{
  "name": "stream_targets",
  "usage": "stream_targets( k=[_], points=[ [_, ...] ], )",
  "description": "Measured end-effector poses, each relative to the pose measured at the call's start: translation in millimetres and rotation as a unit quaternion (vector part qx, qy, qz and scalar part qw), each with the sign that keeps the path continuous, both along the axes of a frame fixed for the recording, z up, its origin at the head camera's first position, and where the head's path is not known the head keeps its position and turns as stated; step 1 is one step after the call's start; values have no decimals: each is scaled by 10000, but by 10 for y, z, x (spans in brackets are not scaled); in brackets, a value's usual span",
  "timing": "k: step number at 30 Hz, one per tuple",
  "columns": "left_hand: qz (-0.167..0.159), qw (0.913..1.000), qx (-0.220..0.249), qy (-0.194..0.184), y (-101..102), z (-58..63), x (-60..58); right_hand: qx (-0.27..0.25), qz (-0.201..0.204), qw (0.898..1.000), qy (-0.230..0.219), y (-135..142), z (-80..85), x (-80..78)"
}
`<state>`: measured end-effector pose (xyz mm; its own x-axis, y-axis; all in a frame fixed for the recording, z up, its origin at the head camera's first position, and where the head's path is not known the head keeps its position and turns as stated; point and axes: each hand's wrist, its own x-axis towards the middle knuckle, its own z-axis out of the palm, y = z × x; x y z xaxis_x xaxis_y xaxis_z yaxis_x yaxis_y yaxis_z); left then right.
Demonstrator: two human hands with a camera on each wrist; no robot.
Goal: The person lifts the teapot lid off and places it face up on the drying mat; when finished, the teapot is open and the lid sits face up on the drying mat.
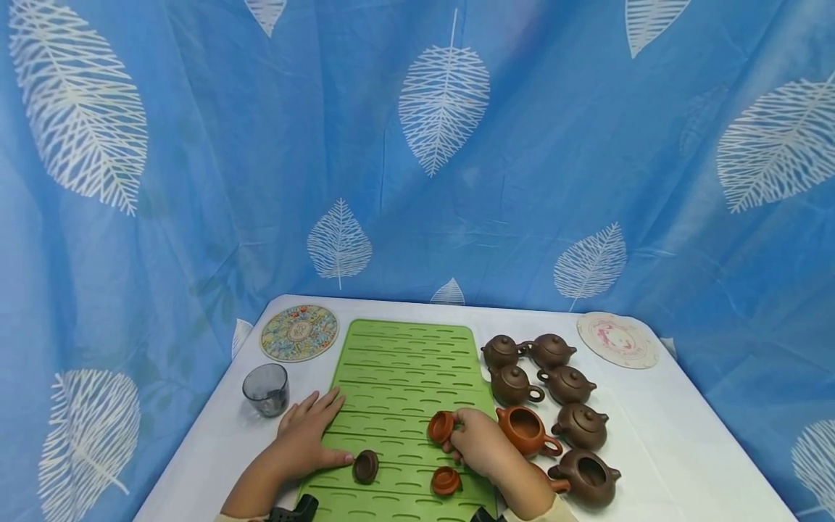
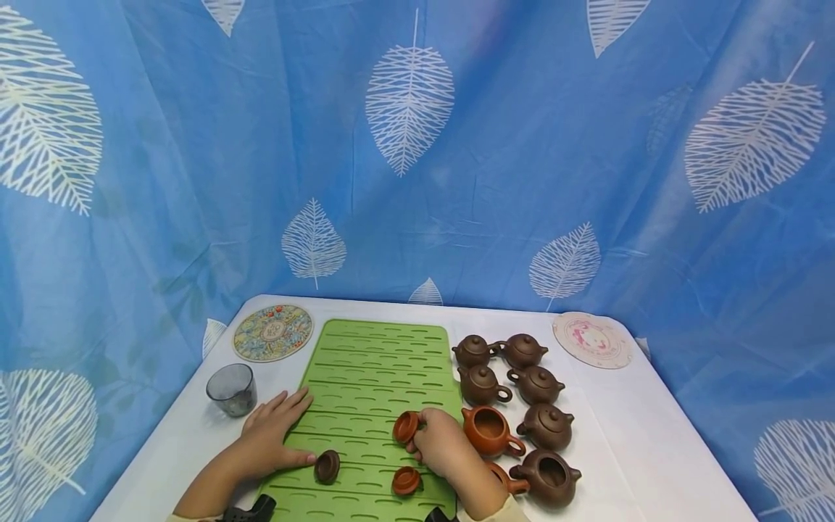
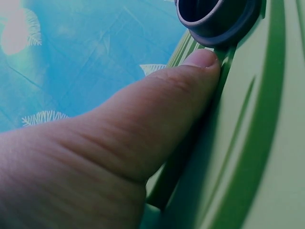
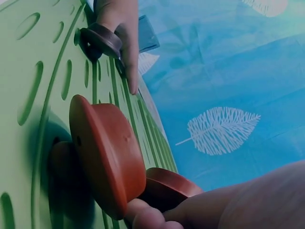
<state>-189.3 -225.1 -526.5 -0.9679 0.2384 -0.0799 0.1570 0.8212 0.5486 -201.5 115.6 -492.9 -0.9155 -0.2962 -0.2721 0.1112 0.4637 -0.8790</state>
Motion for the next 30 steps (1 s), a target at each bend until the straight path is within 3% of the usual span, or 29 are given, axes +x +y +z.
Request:
stream_targets(
  k=[11, 19, 25, 30],
  points=[
    [22, 9999, -125, -7, 11, -18, 20, 226, 210, 9992, 257, 102, 40, -12],
    [3, 9998, -187, 57, 15, -7, -1, 1228, -118, 9893, 779, 256, 227, -35],
    [27, 9999, -136, 8, 18, -3, 11, 1166, -44, 9882, 991, 440, 322, -39],
    [17, 9999, -119, 32, 14, -16, -1, 980, -454, 9872, 1171, 651, 346, -62]
  ],
)
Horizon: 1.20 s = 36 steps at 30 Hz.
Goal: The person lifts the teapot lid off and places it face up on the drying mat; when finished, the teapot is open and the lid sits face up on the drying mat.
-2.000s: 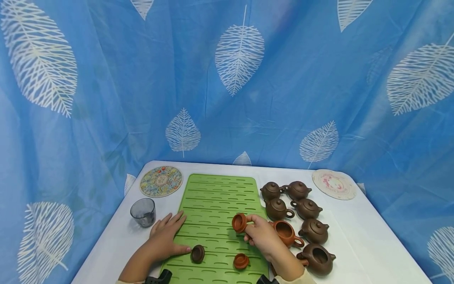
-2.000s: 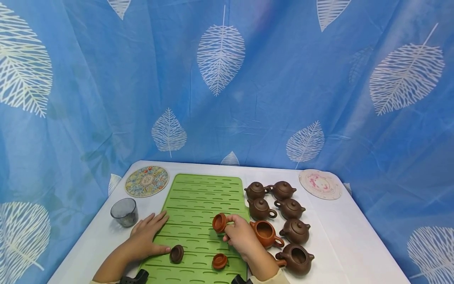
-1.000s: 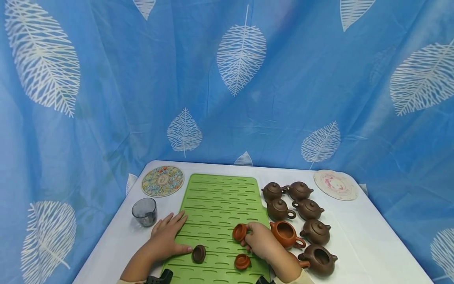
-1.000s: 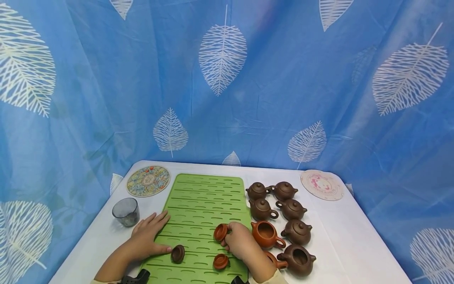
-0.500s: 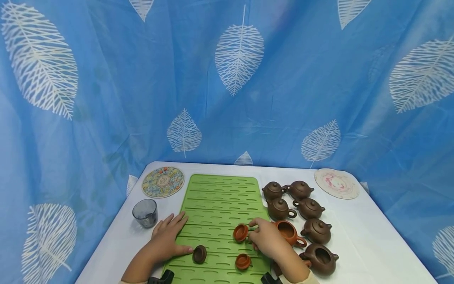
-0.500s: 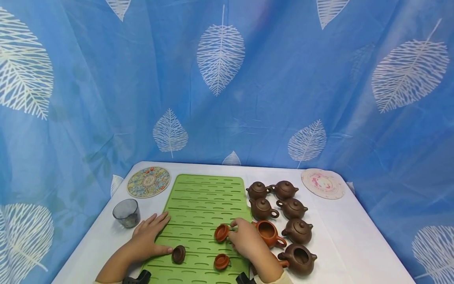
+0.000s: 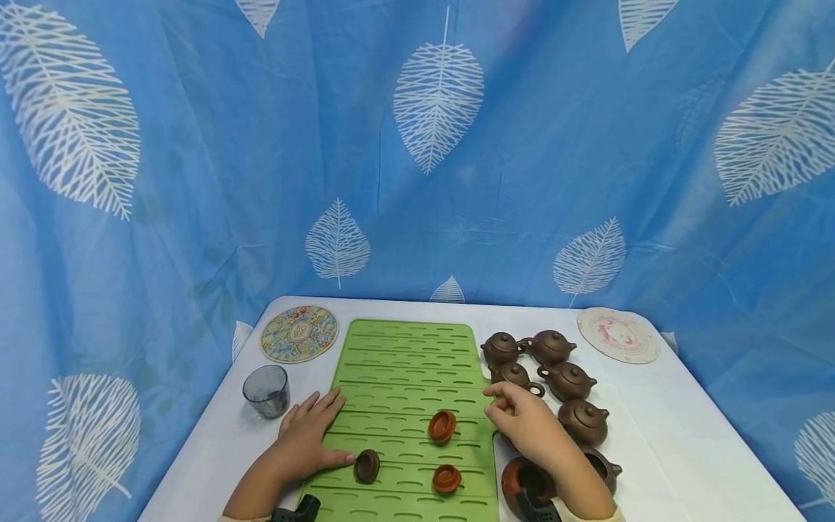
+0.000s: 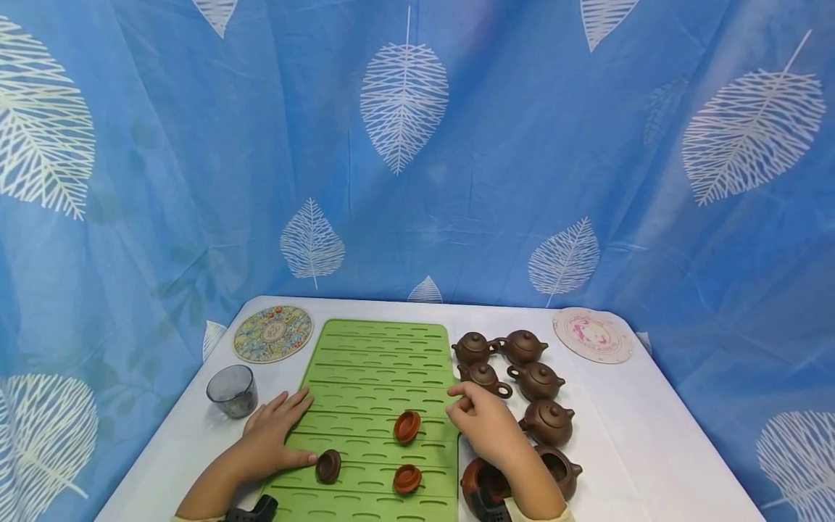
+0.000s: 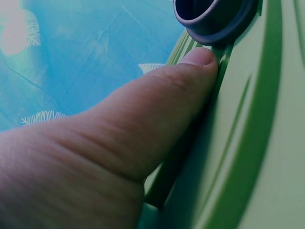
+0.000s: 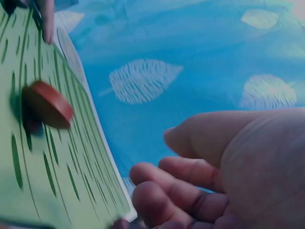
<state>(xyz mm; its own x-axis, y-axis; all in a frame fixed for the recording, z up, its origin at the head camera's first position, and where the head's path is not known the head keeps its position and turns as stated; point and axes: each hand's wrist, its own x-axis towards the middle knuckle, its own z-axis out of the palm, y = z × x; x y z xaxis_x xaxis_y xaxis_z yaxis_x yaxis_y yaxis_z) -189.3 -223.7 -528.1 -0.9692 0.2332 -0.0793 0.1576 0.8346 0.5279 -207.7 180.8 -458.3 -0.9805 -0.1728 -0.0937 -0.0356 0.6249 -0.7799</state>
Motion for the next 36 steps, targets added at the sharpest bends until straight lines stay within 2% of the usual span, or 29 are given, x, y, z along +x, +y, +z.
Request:
stream_targets(
  k=[12, 23, 30, 36],
  points=[
    [-20, 10000, -16, 9, -5, 4, -11, -27, -963, 9951, 213, 541, 3, 65],
    [-48, 10000, -2, 56, 14, 13, -18, 315, -1772, 9832, 292, 974, -61, 123],
    [-77, 10000, -44, 15, 17, 34, -13, 557, -1921, 9790, 399, 1183, -124, 177],
    [-8, 10000, -33, -77, 10, 19, -3, 742, -1847, 9786, 518, 1327, -188, 163]
  ],
)
